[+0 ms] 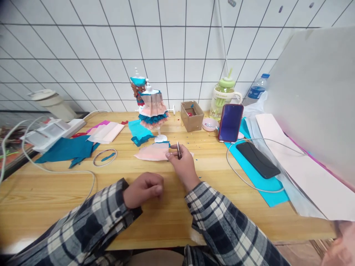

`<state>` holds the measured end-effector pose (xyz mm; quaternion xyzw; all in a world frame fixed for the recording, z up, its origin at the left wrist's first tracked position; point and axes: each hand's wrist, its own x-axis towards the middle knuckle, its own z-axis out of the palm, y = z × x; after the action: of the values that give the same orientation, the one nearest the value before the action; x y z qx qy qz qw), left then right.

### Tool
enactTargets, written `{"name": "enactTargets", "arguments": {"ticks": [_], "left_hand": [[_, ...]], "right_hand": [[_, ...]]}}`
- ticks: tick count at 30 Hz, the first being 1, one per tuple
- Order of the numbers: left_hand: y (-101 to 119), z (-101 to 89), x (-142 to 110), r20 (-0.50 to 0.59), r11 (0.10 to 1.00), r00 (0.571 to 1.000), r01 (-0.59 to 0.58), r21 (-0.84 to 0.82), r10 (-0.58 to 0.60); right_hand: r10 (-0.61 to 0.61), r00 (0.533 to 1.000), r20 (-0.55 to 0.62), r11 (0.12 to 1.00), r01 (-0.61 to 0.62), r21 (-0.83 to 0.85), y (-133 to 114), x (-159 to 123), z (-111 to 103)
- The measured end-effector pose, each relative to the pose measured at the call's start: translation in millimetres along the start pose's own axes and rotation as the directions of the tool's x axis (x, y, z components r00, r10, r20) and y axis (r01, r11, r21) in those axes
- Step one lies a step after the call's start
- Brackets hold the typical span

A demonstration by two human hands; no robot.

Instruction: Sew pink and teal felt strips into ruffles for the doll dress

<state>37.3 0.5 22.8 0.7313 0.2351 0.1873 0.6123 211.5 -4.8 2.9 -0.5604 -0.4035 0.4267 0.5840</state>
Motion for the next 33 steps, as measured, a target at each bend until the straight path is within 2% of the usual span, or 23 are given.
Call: {"name": "enactTargets", "arguments": {"ticks": [1, 2, 5, 7, 9, 13, 15, 17, 21, 23, 26, 29, 31, 33], "left_hand": [[-6, 8.6, 5, -0.033, 0.982, 0.991, 0.123, -0.142, -0.129], [-12, 14.7, 10, -0.056, 0.935, 0.976, 0.182, -0.304, -0.208], [-23, 16.7, 22, -0.134, 0.728, 0.957, 0.100, -0.678, -0.256], [-24, 10.6, 25, -0.207, 0.642, 0.950, -0.008, -0.767, -0.235], [-23, 5.7, 26, -0.291, 0.641, 0.926, -0.074, -0.764, -0.241], [-20, 4.9, 26, -0.399, 0.671, 0.868, -0.110, -0.734, -0.295], [-20, 4.5, 28, -0.469, 0.636, 0.821, -0.178, -0.751, -0.324], [-20, 2.2, 29, -0.518, 0.582, 0.770, -0.241, -0.777, -0.372], [-17, -4.6, 30, -0.533, 0.493, 0.701, -0.290, -0.820, -0.474], [-14, -7.0, 30, -0.529, 0.460, 0.676, -0.303, -0.834, -0.513], [-12, -9.1, 31, -0.551, 0.440, 0.654, -0.348, -0.828, -0.518], [-14, -10.7, 30, -0.596, 0.446, 0.631, -0.404, -0.799, -0.496], [-17, -11.7, 28, -0.559, 0.444, 0.658, -0.357, -0.822, -0.505], [-20, -12.7, 26, -0.480, 0.435, 0.720, -0.270, -0.859, -0.501]], "right_hand": [[0.039, 0.999, -0.007, 0.998, -0.039, 0.039, 1, 0, 1], [0.076, 0.997, -0.002, 0.994, -0.076, 0.077, 1, 0, 2], [0.130, 0.989, 0.063, 0.977, -0.139, 0.162, 0, -2, 5], [0.127, 0.987, 0.099, 0.976, -0.142, 0.165, -3, -3, 7], [0.108, 0.987, 0.117, 0.983, -0.124, 0.134, -4, -4, 7], [0.048, 0.991, 0.125, 0.998, -0.053, 0.038, -5, -5, 6], [0.008, 0.996, 0.093, 1.000, -0.006, -0.018, -4, -6, 6], [0.017, 0.996, 0.085, 1.000, -0.016, -0.010, -2, -9, 7], [0.100, 0.965, 0.242, 0.982, -0.134, 0.132, 1, -17, 16], [0.110, 0.944, 0.311, 0.977, -0.160, 0.142, 3, -22, 21], [0.103, 0.935, 0.340, 0.985, -0.143, 0.095, 6, -30, 28], [0.047, 0.938, 0.343, 0.999, -0.046, -0.010, 8, -37, 31], [0.028, 0.929, 0.369, 0.995, 0.009, -0.099, 10, -39, 30], [0.023, 0.916, 0.402, 0.981, 0.057, -0.186, 11, -41, 30]]}}
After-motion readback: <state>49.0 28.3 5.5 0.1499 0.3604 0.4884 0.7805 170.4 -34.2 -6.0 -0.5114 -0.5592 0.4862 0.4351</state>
